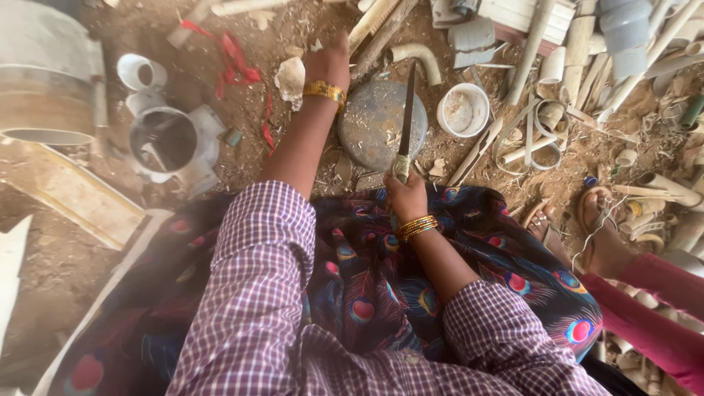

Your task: The person scrapes a wooden stick with a knife and then uses the knife to scrape and clean the interior of a plastic pipe fitting.

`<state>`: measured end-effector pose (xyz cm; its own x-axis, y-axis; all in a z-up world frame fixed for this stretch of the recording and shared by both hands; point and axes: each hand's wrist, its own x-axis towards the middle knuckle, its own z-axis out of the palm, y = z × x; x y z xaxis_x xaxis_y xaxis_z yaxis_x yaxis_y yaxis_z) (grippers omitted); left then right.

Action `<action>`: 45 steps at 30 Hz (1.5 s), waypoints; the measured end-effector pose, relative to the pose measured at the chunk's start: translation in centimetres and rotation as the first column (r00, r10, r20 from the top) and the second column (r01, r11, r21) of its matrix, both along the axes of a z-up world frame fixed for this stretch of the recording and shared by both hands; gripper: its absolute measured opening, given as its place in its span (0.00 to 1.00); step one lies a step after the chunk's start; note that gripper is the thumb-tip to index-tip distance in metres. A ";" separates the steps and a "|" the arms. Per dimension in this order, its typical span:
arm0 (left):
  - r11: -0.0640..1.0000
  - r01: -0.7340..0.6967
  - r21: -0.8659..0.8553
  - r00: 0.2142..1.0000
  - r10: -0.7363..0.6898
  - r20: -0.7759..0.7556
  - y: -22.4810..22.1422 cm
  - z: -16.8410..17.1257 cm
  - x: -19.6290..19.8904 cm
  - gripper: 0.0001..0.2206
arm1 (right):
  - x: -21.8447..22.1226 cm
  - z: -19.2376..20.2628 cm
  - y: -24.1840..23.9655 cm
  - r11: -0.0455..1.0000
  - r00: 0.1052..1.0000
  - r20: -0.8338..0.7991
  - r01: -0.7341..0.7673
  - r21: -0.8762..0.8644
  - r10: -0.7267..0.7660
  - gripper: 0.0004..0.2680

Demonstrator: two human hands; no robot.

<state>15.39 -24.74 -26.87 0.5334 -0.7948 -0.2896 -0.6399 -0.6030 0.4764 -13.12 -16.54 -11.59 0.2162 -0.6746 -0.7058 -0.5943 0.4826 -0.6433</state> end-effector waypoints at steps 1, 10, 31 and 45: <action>0.999 -0.045 -0.013 0.999 0.045 0.009 0.2 0.7 0.4 0.08 | 0.4 0.2 -0.1 1.000 0.998 0.057 0.011 -0.029 -0.009 0.04; 0.976 -0.195 0.101 0.980 0.189 0.068 4.6 2.3 -0.2 0.19 | -0.3 0.9 1.2 0.964 0.994 0.001 -0.110 -0.244 0.114 0.03; 0.992 -0.127 -0.002 0.848 0.108 -0.519 -0.1 3.0 0.4 0.15 | 0.8 1.0 1.1 0.995 0.993 0.058 -0.102 0.000 0.102 0.03; 0.916 -0.399 0.048 0.485 0.255 -0.837 15.8 18.3 0.2 0.14 | 0.9 3.3 -2.1 0.925 0.992 -0.068 -0.127 -0.359 0.110 0.17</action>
